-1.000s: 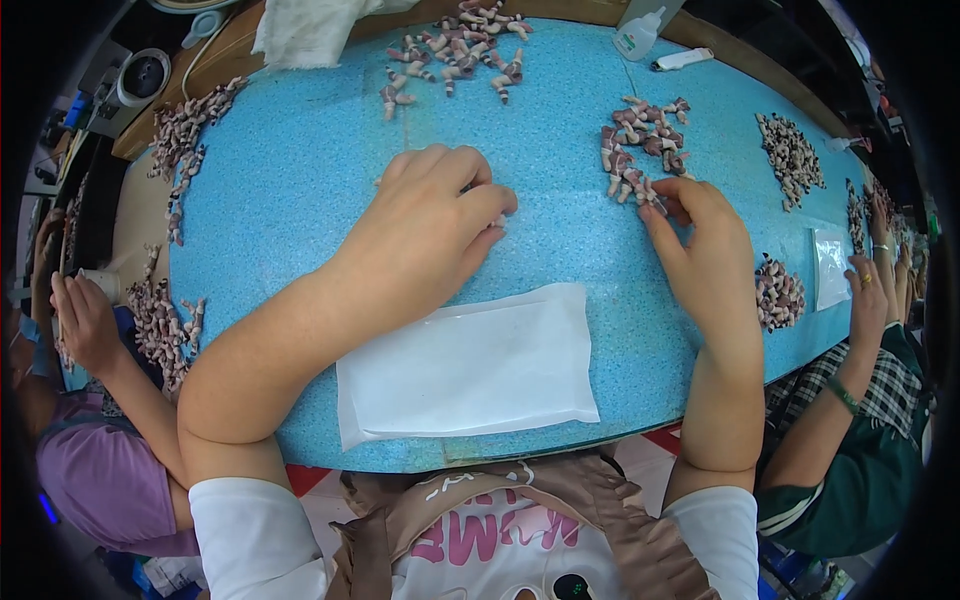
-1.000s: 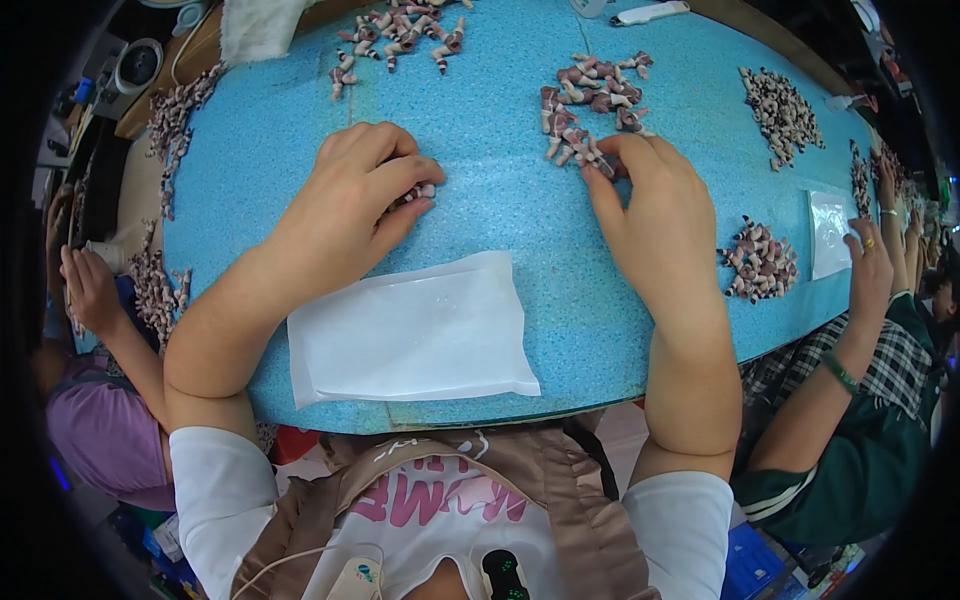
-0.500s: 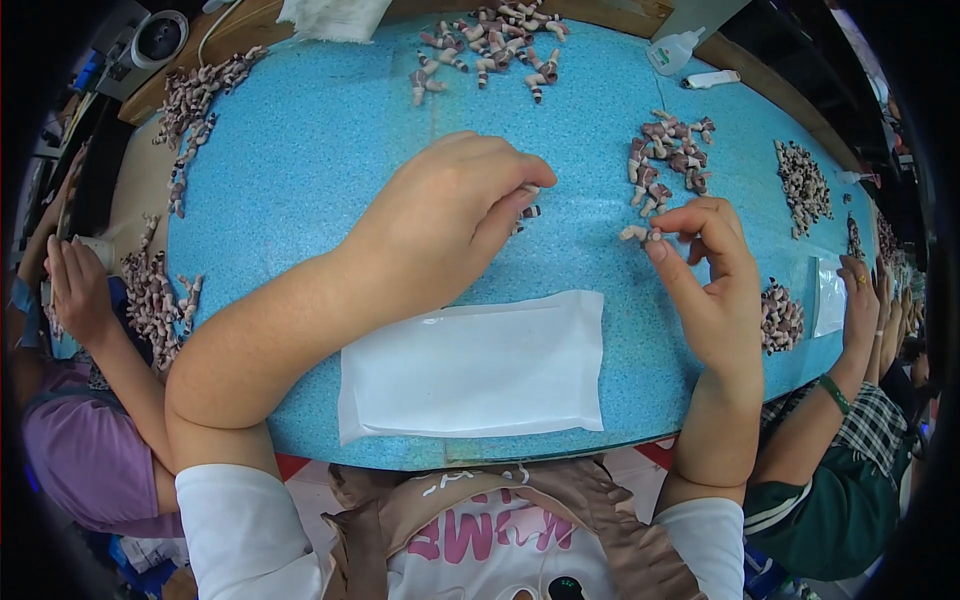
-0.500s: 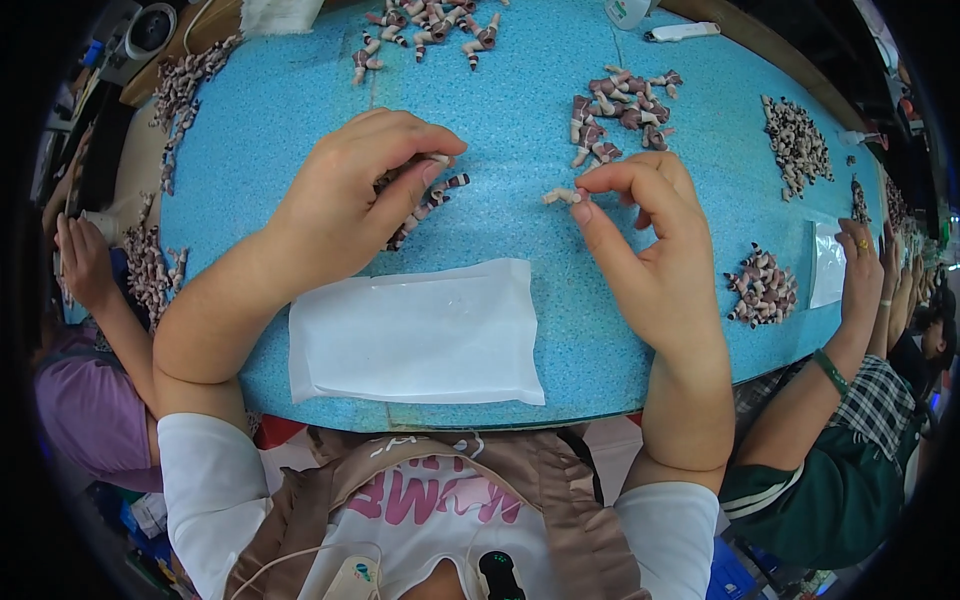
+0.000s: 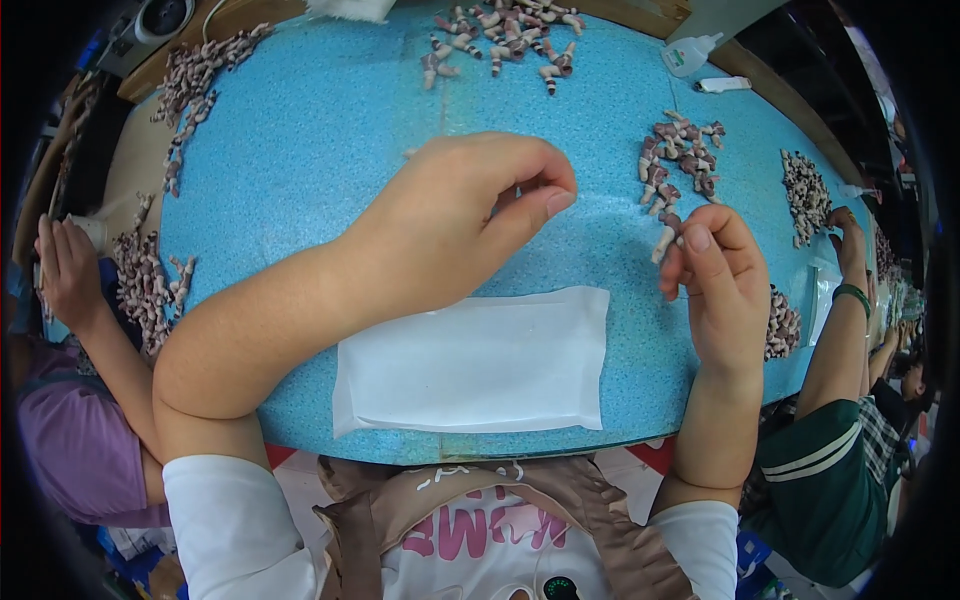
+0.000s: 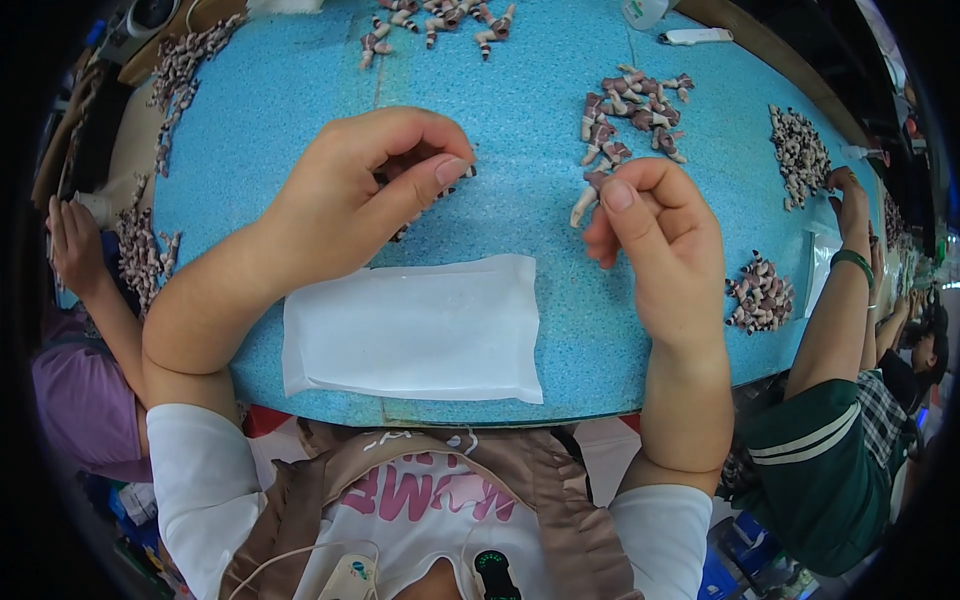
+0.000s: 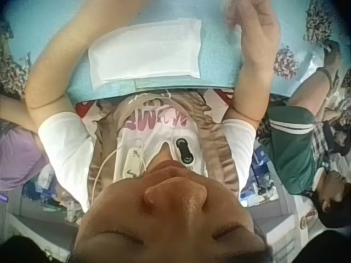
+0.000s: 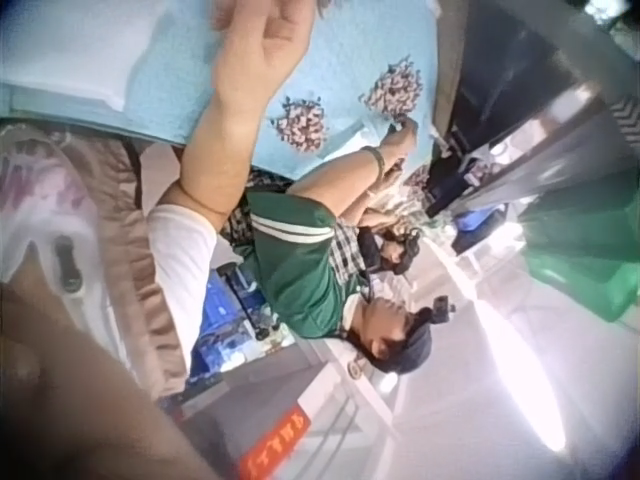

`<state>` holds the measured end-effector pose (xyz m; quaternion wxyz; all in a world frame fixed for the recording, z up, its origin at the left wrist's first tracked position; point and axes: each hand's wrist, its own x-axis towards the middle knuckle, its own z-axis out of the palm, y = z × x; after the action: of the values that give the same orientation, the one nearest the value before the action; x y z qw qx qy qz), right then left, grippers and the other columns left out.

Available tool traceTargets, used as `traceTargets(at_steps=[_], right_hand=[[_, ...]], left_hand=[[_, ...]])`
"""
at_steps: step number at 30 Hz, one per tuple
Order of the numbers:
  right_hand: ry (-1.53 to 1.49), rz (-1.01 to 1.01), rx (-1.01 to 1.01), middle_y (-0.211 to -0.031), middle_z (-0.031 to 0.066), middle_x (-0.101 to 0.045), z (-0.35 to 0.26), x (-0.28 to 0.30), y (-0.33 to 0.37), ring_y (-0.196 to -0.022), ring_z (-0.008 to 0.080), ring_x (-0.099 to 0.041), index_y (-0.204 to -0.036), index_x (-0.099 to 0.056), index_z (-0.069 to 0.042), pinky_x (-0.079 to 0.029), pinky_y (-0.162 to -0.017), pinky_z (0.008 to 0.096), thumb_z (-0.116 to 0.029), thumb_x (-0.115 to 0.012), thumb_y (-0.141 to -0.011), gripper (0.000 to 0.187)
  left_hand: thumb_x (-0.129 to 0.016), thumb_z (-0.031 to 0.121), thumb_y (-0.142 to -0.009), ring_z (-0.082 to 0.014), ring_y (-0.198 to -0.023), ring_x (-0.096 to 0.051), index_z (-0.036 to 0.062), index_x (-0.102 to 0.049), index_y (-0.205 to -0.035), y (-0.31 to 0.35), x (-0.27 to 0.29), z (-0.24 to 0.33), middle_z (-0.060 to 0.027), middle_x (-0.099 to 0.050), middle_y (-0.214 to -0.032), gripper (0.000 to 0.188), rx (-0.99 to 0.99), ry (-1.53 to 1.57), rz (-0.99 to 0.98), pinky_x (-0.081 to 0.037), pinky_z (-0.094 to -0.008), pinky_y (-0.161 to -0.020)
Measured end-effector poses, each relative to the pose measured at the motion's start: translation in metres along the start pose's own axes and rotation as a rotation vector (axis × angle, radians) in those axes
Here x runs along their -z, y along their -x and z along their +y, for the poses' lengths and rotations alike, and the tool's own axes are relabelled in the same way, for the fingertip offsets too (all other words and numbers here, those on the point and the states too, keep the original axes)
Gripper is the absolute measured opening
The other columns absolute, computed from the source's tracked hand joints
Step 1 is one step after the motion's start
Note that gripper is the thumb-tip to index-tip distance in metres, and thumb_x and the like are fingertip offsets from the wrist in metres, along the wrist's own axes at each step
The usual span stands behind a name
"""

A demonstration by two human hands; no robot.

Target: The person assembles figurine parts by attaching limbs to body pieces by hand and placing the assembled figurines onto the table.

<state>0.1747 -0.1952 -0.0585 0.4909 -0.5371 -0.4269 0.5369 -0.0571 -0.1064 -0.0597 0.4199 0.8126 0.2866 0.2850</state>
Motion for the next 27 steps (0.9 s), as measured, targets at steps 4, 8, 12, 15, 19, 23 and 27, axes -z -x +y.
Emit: traceTargets(at_steps=[4,8,12,15,19,23,27], right_hand=[[0.176,0.017,0.178,-0.089,0.0054,-0.06,0.003,-0.021,0.014,-0.075,0.0099,-0.056,-0.105,-0.052,0.0,-0.046,-0.069,0.0243,-0.002,-0.059,-0.085,0.022],[0.588,-0.306,0.378,-0.088,0.0096,-0.065,-0.009,-0.032,0.027,-0.076,0.0192,-0.059,-0.093,-0.062,0.0,-0.046,-0.068,0.0282,-0.001,-0.069,-0.073,0.021],[0.86,-0.499,0.486,-0.082,0.007,-0.063,0.004,-0.053,0.034,-0.071,0.0235,-0.057,-0.092,-0.065,-0.002,-0.043,-0.062,0.0313,-0.008,-0.073,-0.07,0.024],[1.098,-0.447,0.629,-0.077,0.0037,-0.058,0.004,-0.059,0.036,-0.067,0.0214,-0.054,-0.092,-0.065,-0.004,-0.038,-0.059,0.0333,-0.01,-0.073,-0.067,0.026],[1.185,-0.372,0.69,-0.073,0.0017,-0.054,0.011,-0.065,0.037,-0.064,0.0195,-0.051,-0.091,-0.065,-0.005,-0.035,-0.059,0.0332,-0.012,-0.074,-0.067,0.026],[1.077,-0.48,0.645,-0.075,0.0024,-0.056,0.008,-0.066,0.038,-0.064,0.0201,-0.052,-0.09,-0.065,-0.006,-0.035,-0.059,0.0329,-0.012,-0.074,-0.067,0.025],[0.741,-0.55,0.336,-0.088,0.0051,-0.065,0.0,-0.052,0.034,-0.068,0.0183,-0.059,-0.091,-0.066,-0.005,-0.041,-0.061,0.0307,-0.009,-0.072,-0.073,0.02]], left_hand=[[-0.06,0.007,-0.087,-0.0068,-0.066,-0.049,0.0016,-0.061,-0.102,0.002,-0.006,-0.004,-0.0024,-0.057,-0.078,0.016,-0.019,0.083,0.108,-0.042,-0.0213,-0.057],[-0.062,0.01,-0.086,-0.0107,-0.064,-0.051,0.0018,-0.063,-0.099,0.0,-0.008,-0.012,-0.0047,-0.059,-0.08,0.015,-0.127,-0.021,0.151,-0.043,-0.0237,-0.057],[-0.063,0.013,-0.083,-0.0239,-0.069,-0.058,0.0001,-0.065,-0.093,0.001,-0.008,-0.014,-0.0126,-0.062,-0.081,0.017,-0.197,-0.048,0.164,-0.047,-0.0336,-0.062],[-0.062,0.014,-0.081,-0.0319,-0.073,-0.063,-0.0015,-0.065,-0.089,0.0,-0.009,-0.011,-0.0174,-0.064,-0.08,0.018,-0.173,-0.01,0.172,-0.05,-0.0391,-0.067],[-0.063,0.014,-0.08,-0.0314,-0.073,-0.063,-0.0015,-0.065,-0.088,0.001,-0.008,-0.007,-0.0167,-0.065,-0.078,0.018,-0.087,0.052,0.148,-0.05,-0.0379,-0.067],[-0.063,0.014,-0.08,-0.0314,-0.074,-0.063,-0.0027,-0.064,-0.088,0.0,-0.007,-0.007,-0.0171,-0.065,-0.079,0.018,-0.075,0.062,0.134,-0.05,-0.0373,-0.067],[-0.065,0.015,-0.08,-0.0291,-0.073,-0.064,-0.0042,-0.064,-0.087,0.0,-0.01,-0.008,-0.0165,-0.065,-0.079,0.02,-0.062,0.192,0.112,-0.05,-0.0361,-0.065]])
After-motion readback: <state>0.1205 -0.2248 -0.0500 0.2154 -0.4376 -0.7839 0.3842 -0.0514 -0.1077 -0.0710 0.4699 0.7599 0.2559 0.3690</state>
